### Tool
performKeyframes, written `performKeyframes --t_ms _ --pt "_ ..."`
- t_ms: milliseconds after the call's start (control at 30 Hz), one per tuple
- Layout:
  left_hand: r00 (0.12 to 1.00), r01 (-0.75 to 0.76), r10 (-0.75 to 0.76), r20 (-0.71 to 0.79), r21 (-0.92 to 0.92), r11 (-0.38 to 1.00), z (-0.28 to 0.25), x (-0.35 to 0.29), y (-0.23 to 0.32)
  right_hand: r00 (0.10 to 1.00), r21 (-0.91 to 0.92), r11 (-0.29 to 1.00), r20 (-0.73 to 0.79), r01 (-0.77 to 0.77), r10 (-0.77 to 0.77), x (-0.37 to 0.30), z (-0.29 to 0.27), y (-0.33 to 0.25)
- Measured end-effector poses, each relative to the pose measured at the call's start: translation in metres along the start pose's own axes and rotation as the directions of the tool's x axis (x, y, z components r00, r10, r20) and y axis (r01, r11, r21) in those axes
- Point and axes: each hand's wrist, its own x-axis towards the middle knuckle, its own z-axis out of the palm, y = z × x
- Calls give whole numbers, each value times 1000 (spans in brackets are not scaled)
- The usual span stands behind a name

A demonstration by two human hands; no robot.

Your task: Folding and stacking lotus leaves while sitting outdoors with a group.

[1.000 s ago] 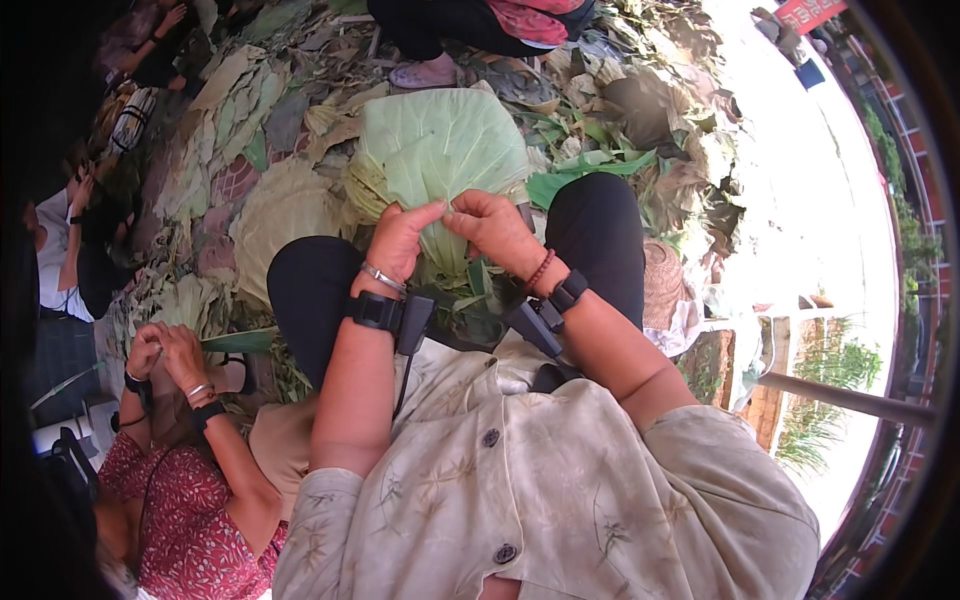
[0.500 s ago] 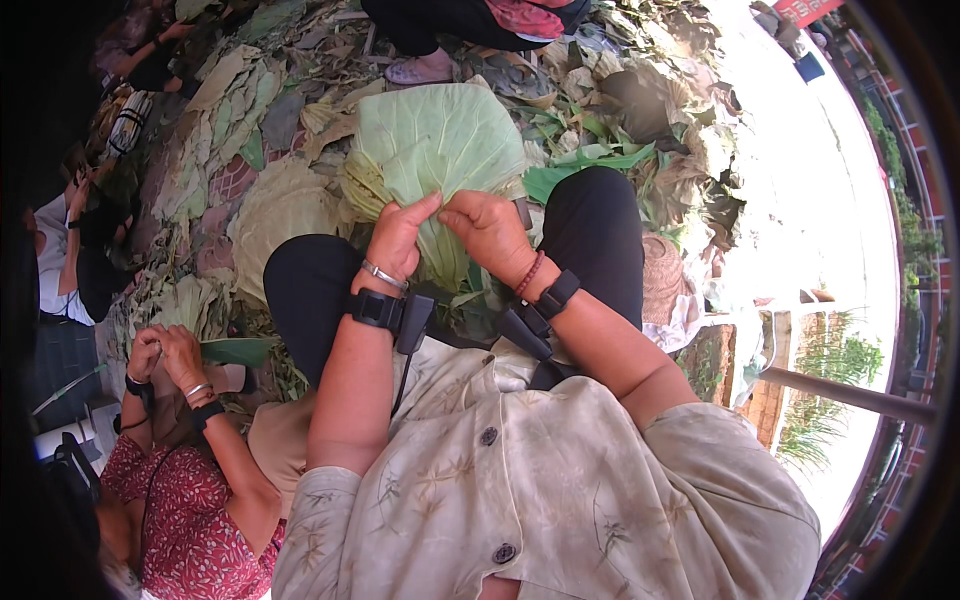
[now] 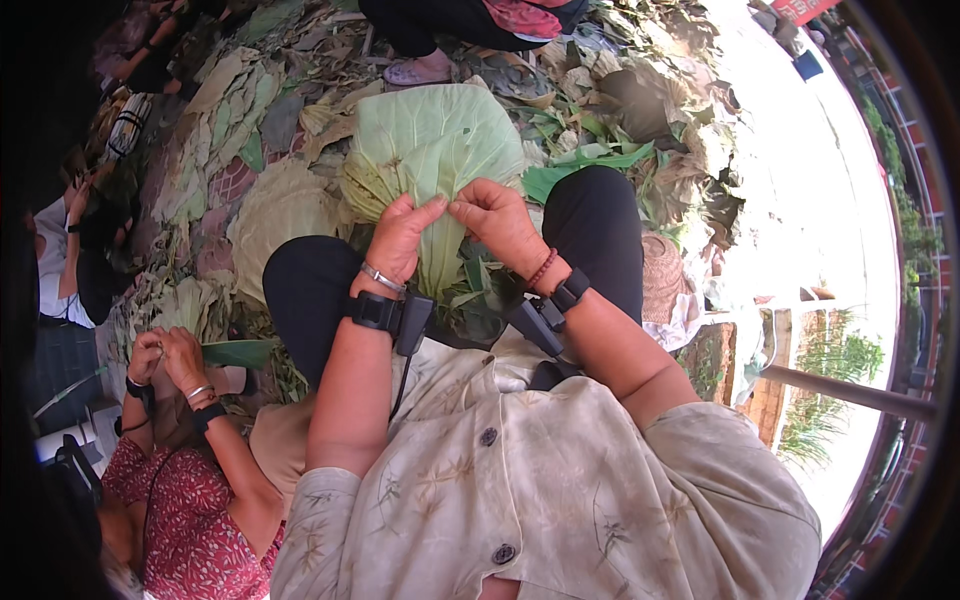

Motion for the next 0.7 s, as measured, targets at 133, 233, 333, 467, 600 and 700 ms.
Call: performKeyframes --t_ms 133,233,333,467,600,700 --pt "997 -30 34 -70 57 998 5 3 -5 982 -229 959 -49 164 -180 0 3 6" --pt "991 -33 35 -129 20 999 3 6 -11 840 -551 703 -7 450 -542 -1 9 5" --pt "986 -19 22 -166 17 1000 -1 9 -13 779 -573 625 37 530 -626 -2 12 6" --pt "986 -10 13 -164 19 1000 3 5 -7 971 -209 957 -87 203 -225 0 7 2" --pt "989 -46 48 -138 19 999 -1 7 -10 992 -67 992 58 -106 110 -1 4 -5" --pt "995 3 -5 -99 -15 1000 0 7 -6 997 16 998 35 -66 65 0 2 1"
